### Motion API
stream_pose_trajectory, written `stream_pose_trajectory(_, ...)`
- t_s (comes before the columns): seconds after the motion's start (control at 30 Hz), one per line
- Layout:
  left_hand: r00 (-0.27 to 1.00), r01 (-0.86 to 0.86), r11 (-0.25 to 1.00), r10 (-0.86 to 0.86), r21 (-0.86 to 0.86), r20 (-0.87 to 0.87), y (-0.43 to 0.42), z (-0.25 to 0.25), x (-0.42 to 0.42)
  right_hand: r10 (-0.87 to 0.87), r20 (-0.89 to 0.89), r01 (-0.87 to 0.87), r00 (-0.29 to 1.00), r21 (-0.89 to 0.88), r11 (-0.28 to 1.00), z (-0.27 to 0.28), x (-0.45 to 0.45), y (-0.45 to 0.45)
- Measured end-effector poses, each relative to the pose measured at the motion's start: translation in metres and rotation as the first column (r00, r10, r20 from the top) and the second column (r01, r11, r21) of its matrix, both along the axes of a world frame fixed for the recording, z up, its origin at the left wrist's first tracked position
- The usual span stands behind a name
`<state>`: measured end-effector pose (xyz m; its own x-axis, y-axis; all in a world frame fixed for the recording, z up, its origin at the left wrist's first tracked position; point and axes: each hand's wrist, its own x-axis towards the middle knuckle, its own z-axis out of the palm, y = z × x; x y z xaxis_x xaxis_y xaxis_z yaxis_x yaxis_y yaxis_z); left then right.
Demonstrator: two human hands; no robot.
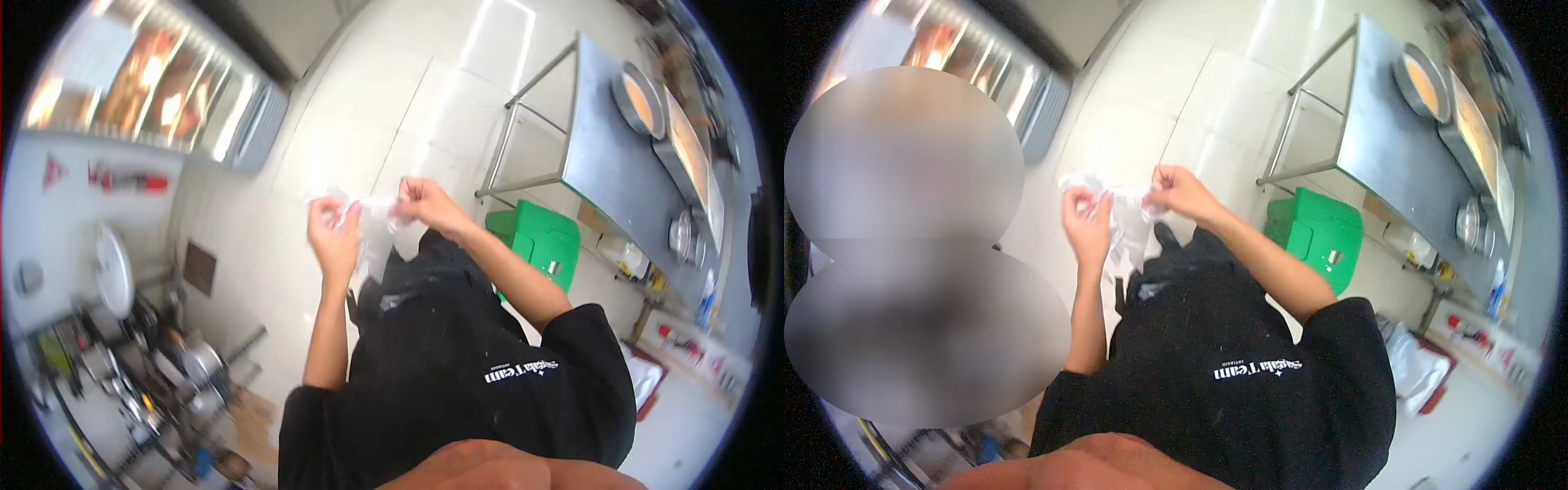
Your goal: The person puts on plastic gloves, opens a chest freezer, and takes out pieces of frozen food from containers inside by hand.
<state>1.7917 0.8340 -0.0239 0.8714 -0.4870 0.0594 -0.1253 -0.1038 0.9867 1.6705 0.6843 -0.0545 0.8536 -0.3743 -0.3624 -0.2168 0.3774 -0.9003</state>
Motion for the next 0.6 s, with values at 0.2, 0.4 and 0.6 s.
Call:
stream_pose_trajectory(0.2, 0.707, 0.705, 0.665, -0.633, 0.246, -0.315, -0.100, -0.037, 0.046, -0.203, -0.024, 0.202, 0.979, -0.032, 0.979, -0.034, 0.006, -0.090)
stream_pose_trajectory(0.4, 0.567, 0.800, 0.579, -0.642, 0.158, -0.516, -0.271, -0.056, 0.086, -0.219, -0.044, 0.217, 0.975, -0.048, 0.975, -0.026, 0.036, -0.220)
stream_pose_trajectory(0.6, 0.341, 0.839, 0.514, -0.753, -0.180, -0.562, -0.428, -0.052, 0.147, -0.162, 0.001, 0.161, 0.987, -0.080, 0.984, -0.038, 0.093, -0.355)
